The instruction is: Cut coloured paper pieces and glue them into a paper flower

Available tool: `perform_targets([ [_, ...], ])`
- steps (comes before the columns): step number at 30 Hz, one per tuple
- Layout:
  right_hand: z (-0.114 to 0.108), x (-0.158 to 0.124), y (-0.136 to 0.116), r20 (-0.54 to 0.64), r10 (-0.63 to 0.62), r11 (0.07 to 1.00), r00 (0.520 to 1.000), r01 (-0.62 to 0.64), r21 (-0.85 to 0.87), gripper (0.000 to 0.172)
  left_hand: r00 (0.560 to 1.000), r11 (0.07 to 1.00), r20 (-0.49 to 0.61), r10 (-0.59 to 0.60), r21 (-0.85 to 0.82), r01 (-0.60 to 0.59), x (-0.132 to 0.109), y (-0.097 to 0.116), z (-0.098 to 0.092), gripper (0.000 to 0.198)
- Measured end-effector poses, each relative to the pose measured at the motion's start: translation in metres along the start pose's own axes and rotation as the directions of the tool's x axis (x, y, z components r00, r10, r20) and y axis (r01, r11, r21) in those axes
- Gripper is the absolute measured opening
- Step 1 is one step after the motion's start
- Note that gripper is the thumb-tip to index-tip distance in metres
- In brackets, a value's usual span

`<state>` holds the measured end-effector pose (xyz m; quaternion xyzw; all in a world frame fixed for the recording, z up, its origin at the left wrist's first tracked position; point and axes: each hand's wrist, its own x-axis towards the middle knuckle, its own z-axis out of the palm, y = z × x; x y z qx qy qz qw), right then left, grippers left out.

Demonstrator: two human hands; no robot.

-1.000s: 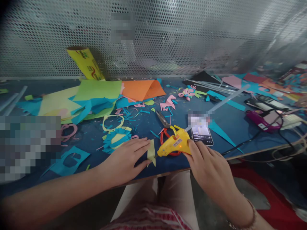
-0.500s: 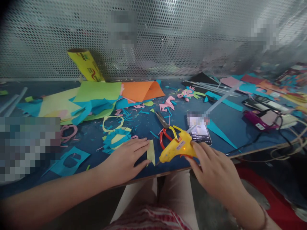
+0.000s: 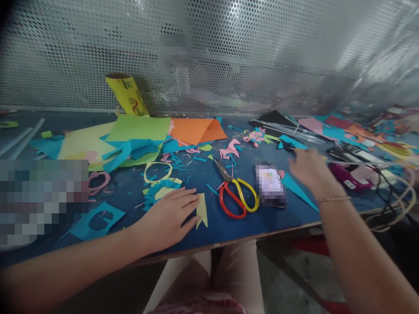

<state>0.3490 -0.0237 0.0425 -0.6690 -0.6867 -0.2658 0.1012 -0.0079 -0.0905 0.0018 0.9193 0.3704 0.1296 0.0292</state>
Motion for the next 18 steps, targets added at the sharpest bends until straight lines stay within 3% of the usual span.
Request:
perform_targets([
  [1,-0.009,0.000,-0.029,0.031,-0.069,0.983,0.997,0.063,0.175,0.037,1.000,1.000,0.002,0.009,0.008,-0.009,0.001,0.000,0.000,0.033],
  [3,-0.027,0.001,-0.087,0.140,-0.235,0.850,0.962,0.134,0.509,0.025,0.999,0.999,0.001,0.036,0.030,-0.036,0.001,-0.001,0.000,0.030],
  [5,-0.036,0.004,-0.134,0.233,-0.416,0.718,0.879,0.159,0.678,0.019,0.998,0.996,-0.005,0.062,0.057,-0.061,0.002,-0.001,0.001,0.028],
  [7,-0.035,0.009,-0.161,0.316,-0.527,0.657,0.789,0.142,0.741,0.016,0.997,0.993,-0.010,0.081,0.087,-0.080,0.001,-0.001,0.003,0.028],
  [11,-0.017,0.020,-0.174,0.446,-0.608,0.654,0.657,0.096,0.750,0.018,0.994,0.985,-0.011,0.109,0.137,-0.106,-0.002,0.000,0.006,0.028],
  [18,-0.016,0.028,-0.176,0.507,-0.690,0.667,0.518,0.181,0.723,0.010,0.997,0.992,0.005,0.079,0.093,-0.079,-0.003,-0.003,0.009,0.033],
])
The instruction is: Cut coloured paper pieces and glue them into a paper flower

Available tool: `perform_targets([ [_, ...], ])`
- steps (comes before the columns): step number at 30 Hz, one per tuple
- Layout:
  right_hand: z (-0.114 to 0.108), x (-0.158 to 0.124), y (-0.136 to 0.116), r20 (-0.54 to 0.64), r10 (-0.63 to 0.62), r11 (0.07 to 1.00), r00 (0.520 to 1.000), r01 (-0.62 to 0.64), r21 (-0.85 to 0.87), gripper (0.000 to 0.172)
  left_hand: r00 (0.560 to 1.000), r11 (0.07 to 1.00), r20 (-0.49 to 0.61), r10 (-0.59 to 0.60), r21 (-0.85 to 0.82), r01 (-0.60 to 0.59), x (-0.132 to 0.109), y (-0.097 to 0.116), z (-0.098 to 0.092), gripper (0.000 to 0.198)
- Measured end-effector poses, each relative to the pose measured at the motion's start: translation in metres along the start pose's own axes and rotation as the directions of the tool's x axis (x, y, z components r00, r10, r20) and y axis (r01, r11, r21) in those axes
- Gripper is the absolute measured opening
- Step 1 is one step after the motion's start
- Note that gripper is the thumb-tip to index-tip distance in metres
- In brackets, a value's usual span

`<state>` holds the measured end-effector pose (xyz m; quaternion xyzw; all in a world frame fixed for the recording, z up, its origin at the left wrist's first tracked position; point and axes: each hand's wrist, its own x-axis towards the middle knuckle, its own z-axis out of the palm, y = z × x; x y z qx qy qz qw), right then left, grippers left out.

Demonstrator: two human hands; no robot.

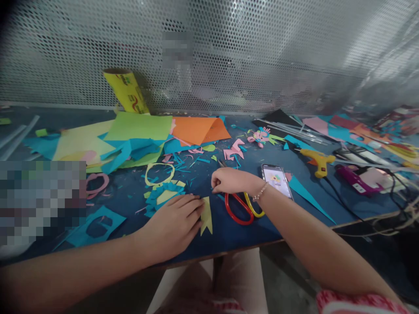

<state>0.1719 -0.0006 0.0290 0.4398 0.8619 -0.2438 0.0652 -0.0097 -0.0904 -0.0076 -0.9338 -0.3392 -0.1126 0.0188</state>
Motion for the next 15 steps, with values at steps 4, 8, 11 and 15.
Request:
perform_targets([
  [4,-0.005,-0.004,-0.007,-0.030,-0.037,0.999,0.999,0.037,0.015,0.009,1.000,1.000,-0.004,0.004,0.001,-0.004,0.000,0.000,-0.002,0.033],
  [8,-0.002,-0.015,-0.016,-0.231,0.017,0.970,0.973,0.041,0.240,0.013,1.000,1.000,-0.006,0.007,0.015,-0.007,0.000,0.001,-0.003,0.034],
  [11,0.011,-0.030,-0.024,-0.307,0.085,0.908,0.948,0.053,0.416,0.013,1.000,1.000,-0.008,0.019,0.021,-0.019,-0.002,0.000,-0.002,0.035],
  [15,0.036,-0.046,-0.031,-0.345,0.196,0.812,0.918,0.045,0.582,0.017,0.998,0.997,-0.016,0.068,0.029,-0.068,-0.005,0.000,0.002,0.035],
])
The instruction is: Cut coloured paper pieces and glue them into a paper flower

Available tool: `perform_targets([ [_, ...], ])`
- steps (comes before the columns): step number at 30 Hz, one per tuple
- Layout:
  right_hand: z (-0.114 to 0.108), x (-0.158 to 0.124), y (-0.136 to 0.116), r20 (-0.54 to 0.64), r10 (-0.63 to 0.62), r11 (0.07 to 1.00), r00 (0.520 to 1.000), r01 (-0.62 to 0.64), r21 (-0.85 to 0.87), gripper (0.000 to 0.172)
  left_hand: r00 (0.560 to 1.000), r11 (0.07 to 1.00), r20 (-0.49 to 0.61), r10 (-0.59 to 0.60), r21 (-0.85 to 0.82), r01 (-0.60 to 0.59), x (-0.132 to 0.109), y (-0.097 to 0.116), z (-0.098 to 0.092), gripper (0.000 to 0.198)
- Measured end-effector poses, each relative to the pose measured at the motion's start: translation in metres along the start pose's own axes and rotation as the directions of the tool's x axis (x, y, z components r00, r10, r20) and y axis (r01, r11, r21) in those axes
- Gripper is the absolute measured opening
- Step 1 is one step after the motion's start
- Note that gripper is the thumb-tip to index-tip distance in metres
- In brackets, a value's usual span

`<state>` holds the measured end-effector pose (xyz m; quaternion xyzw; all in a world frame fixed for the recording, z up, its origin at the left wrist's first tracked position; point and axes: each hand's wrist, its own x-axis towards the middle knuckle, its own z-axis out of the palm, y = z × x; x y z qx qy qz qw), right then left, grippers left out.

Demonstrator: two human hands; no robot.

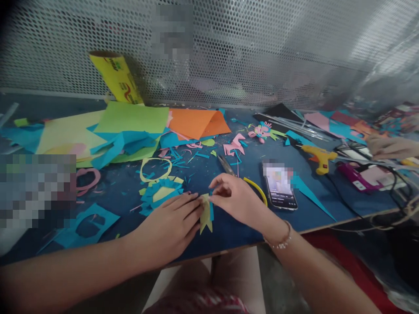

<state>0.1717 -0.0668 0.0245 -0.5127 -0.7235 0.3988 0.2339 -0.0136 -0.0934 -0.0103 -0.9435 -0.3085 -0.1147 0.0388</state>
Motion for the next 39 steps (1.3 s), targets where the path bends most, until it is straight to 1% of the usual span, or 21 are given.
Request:
perform_targets([
  [3,0.006,-0.010,0.004,-0.079,0.017,1.000,0.997,-0.018,-0.012,0.019,1.000,1.000,-0.001,0.022,0.001,-0.022,-0.001,0.000,0.000,0.033],
  [7,0.007,-0.013,0.007,-0.054,-0.016,0.999,0.998,0.015,-0.030,0.011,1.000,1.000,-0.004,0.019,-0.011,-0.019,0.000,0.000,-0.003,0.029],
  [11,0.008,-0.013,0.008,-0.050,0.005,1.000,0.999,-0.006,-0.020,0.007,1.000,0.999,0.020,0.022,-0.030,-0.022,0.001,0.000,-0.003,0.029],
  [15,0.013,-0.014,0.008,-0.060,0.014,0.998,0.998,-0.018,-0.061,0.003,0.999,0.999,-0.001,0.040,-0.013,-0.040,0.000,-0.001,-0.001,0.030],
  [22,0.015,-0.010,0.011,-0.066,0.014,0.990,0.998,-0.023,-0.140,0.005,0.998,0.998,-0.015,0.056,-0.007,-0.056,-0.001,-0.001,0.001,0.034],
  [27,0.016,-0.009,0.011,-0.068,0.018,0.990,0.998,-0.027,-0.139,0.006,0.999,0.999,-0.017,0.050,-0.018,-0.051,-0.002,-0.001,0.001,0.032],
  [30,0.017,-0.008,0.011,-0.070,-0.004,0.990,0.998,-0.006,-0.140,0.007,0.998,0.998,-0.017,0.056,-0.023,-0.056,-0.002,-0.001,0.001,0.031],
  [39,0.019,-0.006,0.015,-0.091,-0.063,0.973,0.994,0.040,-0.229,0.008,0.999,0.998,0.015,0.052,-0.048,-0.052,0.000,-0.001,-0.003,0.029],
])
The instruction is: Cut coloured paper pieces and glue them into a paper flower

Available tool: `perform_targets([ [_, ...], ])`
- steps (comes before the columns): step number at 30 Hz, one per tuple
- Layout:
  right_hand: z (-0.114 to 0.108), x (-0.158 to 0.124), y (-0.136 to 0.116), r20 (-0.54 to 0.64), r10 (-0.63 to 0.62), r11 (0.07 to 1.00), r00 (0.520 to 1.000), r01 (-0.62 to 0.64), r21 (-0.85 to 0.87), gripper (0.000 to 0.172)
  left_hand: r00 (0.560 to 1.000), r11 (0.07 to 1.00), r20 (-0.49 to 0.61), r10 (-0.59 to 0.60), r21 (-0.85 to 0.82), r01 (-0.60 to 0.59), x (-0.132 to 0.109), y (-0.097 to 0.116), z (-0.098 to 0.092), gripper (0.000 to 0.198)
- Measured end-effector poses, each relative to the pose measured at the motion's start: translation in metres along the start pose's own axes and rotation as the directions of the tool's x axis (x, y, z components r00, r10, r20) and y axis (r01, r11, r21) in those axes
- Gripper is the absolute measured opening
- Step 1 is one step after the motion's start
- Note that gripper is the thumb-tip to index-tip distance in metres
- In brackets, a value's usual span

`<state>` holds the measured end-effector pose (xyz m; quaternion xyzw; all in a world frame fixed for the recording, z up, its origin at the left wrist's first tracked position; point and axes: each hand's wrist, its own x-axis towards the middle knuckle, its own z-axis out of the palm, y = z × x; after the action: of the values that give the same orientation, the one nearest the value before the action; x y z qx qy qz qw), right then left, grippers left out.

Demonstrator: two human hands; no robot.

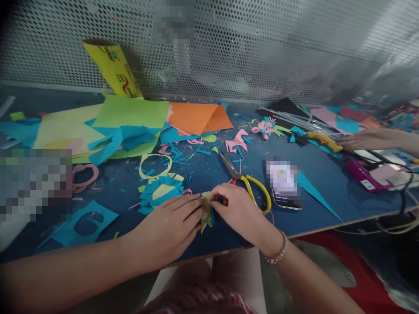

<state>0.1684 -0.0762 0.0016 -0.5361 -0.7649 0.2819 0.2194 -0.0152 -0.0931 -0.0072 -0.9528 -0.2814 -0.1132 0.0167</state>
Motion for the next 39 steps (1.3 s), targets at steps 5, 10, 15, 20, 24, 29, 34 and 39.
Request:
perform_targets([
  [5,0.0013,0.0004,0.0021,-0.018,-0.036,0.999,0.999,0.036,-0.011,0.008,0.999,0.999,0.029,0.039,-0.038,-0.038,-0.0009,0.0009,-0.0015,0.029],
  [10,0.0011,-0.0004,0.0019,-0.016,-0.024,1.000,1.000,0.024,-0.009,0.007,0.992,0.990,0.063,0.112,-0.092,-0.106,-0.0025,0.0004,0.0011,0.032],
  [15,0.0002,-0.0015,0.0009,-0.039,-0.022,1.000,0.999,0.022,-0.010,0.007,0.991,0.988,0.067,0.115,-0.108,-0.107,-0.0023,-0.0003,0.0003,0.033],
  [20,0.0001,-0.0013,0.0010,-0.043,0.002,1.000,0.999,-0.003,-0.020,0.007,0.987,0.986,0.102,0.123,-0.124,-0.110,-0.0008,0.0001,-0.0021,0.034],
  [24,0.0010,-0.0006,0.0021,-0.041,-0.005,1.000,0.999,0.004,-0.021,0.007,0.989,0.986,0.097,0.116,-0.134,-0.103,-0.0005,0.0005,-0.0034,0.036],
  [29,0.0020,-0.0003,0.0031,-0.048,-0.018,0.999,0.999,0.016,-0.032,0.006,0.991,0.986,0.083,0.109,-0.134,-0.097,-0.0020,0.0008,-0.0026,0.036],
  [34,0.0022,-0.0009,0.0027,-0.049,-0.023,0.999,0.999,0.021,-0.033,0.006,0.989,0.985,0.082,0.124,-0.131,-0.113,-0.0019,0.0008,-0.0020,0.032],
  [39,0.0030,-0.0011,0.0054,-0.041,-0.038,0.999,0.998,0.037,-0.022,0.007,0.987,0.983,0.078,0.144,-0.128,-0.133,-0.0011,0.0013,-0.0037,0.027],
])
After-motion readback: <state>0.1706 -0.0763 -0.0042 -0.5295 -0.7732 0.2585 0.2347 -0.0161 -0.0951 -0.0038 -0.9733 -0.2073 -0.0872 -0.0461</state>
